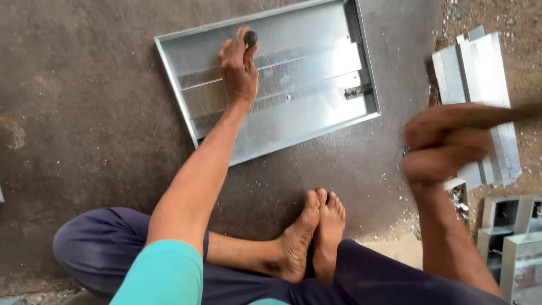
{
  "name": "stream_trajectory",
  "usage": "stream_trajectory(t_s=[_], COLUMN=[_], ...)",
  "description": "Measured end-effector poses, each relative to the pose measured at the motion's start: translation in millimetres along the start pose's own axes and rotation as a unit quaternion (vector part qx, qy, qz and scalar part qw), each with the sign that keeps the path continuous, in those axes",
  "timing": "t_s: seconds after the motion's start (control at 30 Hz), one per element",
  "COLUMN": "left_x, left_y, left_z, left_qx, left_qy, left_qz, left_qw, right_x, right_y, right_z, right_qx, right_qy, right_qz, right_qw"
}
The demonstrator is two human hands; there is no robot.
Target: The person sits on the floor and assembles metal frames by placing glass panels into the frames and securing them with a hammer and punch. The person repeatedly picks up frames, inserts glass, and hammers fasteners to complete the assembly.
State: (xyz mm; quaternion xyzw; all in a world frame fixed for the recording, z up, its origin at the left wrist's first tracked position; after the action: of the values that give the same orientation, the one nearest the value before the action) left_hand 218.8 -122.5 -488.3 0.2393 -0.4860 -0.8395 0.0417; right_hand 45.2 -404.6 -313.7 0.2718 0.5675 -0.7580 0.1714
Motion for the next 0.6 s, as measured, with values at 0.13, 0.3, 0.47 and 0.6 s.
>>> stream_trajectory(t_s=[0.13, 0.3, 0.47, 0.6], left_x=[0, -10, 85, 133], left_y=[-2, 10, 41, 94], left_z=[-3, 1, 4, -7], left_qx=[0.01, -0.028, -0.027, -0.14], left_qy=[0.0, 0.017, -0.412, -0.534], left_qz=[-0.001, 0.008, 0.097, 0.068], left_qw=[1.0, 0.999, 0.906, 0.831], right_x=[55, 193, 257, 256], right_y=[16, 25, -4, -21], right_z=[-37, 5, 110, 115], right_qx=[0.133, 0.245, 0.428, 0.543], right_qy=[-0.131, -0.153, -0.178, -0.165], right_qz=[-0.228, -0.366, -0.415, -0.073], right_qw=[0.956, 0.885, 0.783, 0.82])
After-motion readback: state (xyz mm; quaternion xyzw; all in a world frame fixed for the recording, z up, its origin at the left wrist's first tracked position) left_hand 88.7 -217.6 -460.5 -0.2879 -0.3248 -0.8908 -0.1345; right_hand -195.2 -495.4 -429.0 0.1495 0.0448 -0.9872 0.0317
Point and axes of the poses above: each hand's wrist, its own x-axis away from the middle knuckle, its own z-axis out of the back of the hand, y = z × x, the point moved 2 cm from there along -x, towards the middle knuckle, and after that the axes turned 10 degrees about z, right-handed, at the moved point
